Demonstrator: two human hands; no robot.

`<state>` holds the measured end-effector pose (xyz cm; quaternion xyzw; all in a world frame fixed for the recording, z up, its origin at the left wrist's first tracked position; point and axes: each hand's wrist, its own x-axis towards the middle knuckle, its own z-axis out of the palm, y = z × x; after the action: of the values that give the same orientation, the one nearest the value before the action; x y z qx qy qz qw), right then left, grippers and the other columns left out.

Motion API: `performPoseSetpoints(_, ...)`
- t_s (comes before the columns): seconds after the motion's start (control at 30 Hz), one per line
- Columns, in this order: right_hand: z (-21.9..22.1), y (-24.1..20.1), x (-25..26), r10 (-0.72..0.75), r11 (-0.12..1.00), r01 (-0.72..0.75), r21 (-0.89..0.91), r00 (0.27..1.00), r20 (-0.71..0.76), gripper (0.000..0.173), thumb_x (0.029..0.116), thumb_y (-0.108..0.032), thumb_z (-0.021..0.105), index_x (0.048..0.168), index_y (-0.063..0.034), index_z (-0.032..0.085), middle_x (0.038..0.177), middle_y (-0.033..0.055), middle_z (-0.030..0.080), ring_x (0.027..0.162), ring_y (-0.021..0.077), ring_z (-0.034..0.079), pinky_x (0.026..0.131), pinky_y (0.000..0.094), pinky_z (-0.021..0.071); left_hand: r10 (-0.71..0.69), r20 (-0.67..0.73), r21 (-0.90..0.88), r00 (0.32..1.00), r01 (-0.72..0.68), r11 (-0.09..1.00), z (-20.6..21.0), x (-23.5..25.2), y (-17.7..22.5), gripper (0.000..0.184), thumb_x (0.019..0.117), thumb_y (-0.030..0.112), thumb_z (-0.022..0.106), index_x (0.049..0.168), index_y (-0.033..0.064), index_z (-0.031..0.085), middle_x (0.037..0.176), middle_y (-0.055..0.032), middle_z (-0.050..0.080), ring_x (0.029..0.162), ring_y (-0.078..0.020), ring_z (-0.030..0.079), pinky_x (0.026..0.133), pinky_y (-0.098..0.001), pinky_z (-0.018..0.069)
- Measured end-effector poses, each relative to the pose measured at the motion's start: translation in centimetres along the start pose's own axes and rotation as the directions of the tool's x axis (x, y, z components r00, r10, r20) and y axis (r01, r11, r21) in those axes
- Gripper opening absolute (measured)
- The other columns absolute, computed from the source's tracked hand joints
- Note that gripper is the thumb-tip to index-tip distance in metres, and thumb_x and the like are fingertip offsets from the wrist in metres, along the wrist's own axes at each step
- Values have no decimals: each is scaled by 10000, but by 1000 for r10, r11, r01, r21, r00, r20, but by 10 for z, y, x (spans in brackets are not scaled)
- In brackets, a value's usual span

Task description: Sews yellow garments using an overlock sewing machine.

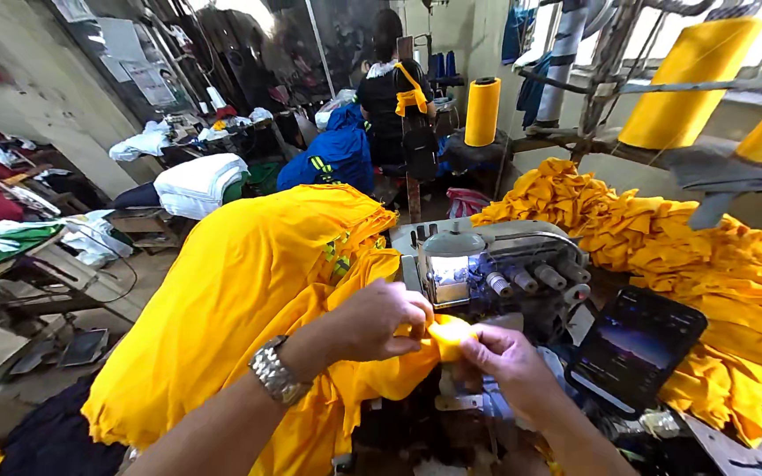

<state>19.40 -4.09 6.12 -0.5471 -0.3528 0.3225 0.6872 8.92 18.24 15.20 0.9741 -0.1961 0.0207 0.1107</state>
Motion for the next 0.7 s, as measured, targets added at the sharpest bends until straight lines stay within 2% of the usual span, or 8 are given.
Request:
performPoseSetpoints(0.07, -1, -7, 15, -74, 990, 80, -112, 996, 53, 211, 980, -256, 668, 1038, -70, 751, 925, 47, 747, 840, 148, 727, 786, 342, 630, 17, 62, -237, 998, -2, 972, -9, -3, 8, 112, 935, 224, 713, 914, 119, 746, 883, 38, 708, 757, -60, 629, 678, -274, 537)
performPoseSetpoints(0.13, 3, -10, 26, -30, 981, 71, -178, 975, 220, 228, 981, -261, 674, 1087, -67, 729, 952, 30, 744, 849, 115, 717, 777, 313, 620, -18, 96, -300, 995, 46, 953, -16, -4, 16, 127, 954, 223, 706, 925, 104, 739, 773, 37, 642, 625, -34, 531, 568, -218, 454)
performPoseSetpoints(0.23, 6, -11, 25, 64, 947, 51, -316, 937, 344, 324, 966, -371, 694, 1111, -82, 703, 965, 4, 726, 791, 71, 692, 705, 271, 600, -108, 76, -37, 991, 111, 993, -24, -5, 23, 147, 991, 234, 665, 920, 123, 730, 815, 17, 641, 732, -111, 629, 653, -337, 540)
performPoseSetpoints(0.37, 6, -14, 13, 51, 904, 94, -416, 944, 325, 362, 956, -424, 705, 1074, -81, 700, 914, 8, 714, 747, 71, 681, 681, 281, 596, -41, -12, 185, 999, 43, 982, -14, 11, 38, 86, 935, 189, 722, 873, 149, 680, 851, 26, 632, 733, -115, 648, 596, -342, 549)
performPoseSetpoints(0.47, 10, -13, -1, 18, 893, 120, -434, 954, 300, 342, 939, -384, 732, 1072, -69, 720, 934, 15, 733, 821, 78, 705, 759, 313, 615, -14, 160, 102, 987, -2, 995, -8, 26, 41, 270, 884, 187, 781, 1119, 120, 666, 1132, -53, 643, 862, -190, 680, 659, -414, 588)
performPoseSetpoints(0.53, 8, -10, -4, 17, 886, 128, -447, 952, 306, 325, 931, -348, 743, 1066, -53, 719, 953, 28, 734, 877, 78, 706, 814, 318, 604, -14, 305, 15, 952, 9, 1000, -7, 33, 43, 334, 922, 188, 746, 1215, 53, 658, 1103, -121, 670, 937, -273, 691, 763, -492, 584)
performPoseSetpoints(0.6, 3, -10, 0, 24, 889, 127, -439, 947, 322, 316, 947, -323, 724, 1085, -40, 707, 976, 47, 733, 896, 91, 710, 834, 327, 604, -154, 457, 120, 876, 111, 986, -17, 43, 51, 292, 1000, 285, 662, 1124, 20, 676, 981, -155, 698, 935, -334, 692, 792, -554, 545)
performPoseSetpoints(0.7, -1, -15, 12, 32, 952, 41, -304, 972, 231, 283, 946, -240, 723, 1137, -32, 703, 975, 40, 728, 832, 86, 701, 776, 280, 606, -258, 429, 302, 866, 132, 944, -28, 50, 46, 353, 1012, 381, 625, 895, 60, 711, 823, -108, 678, 825, -313, 683, 696, -534, 527)
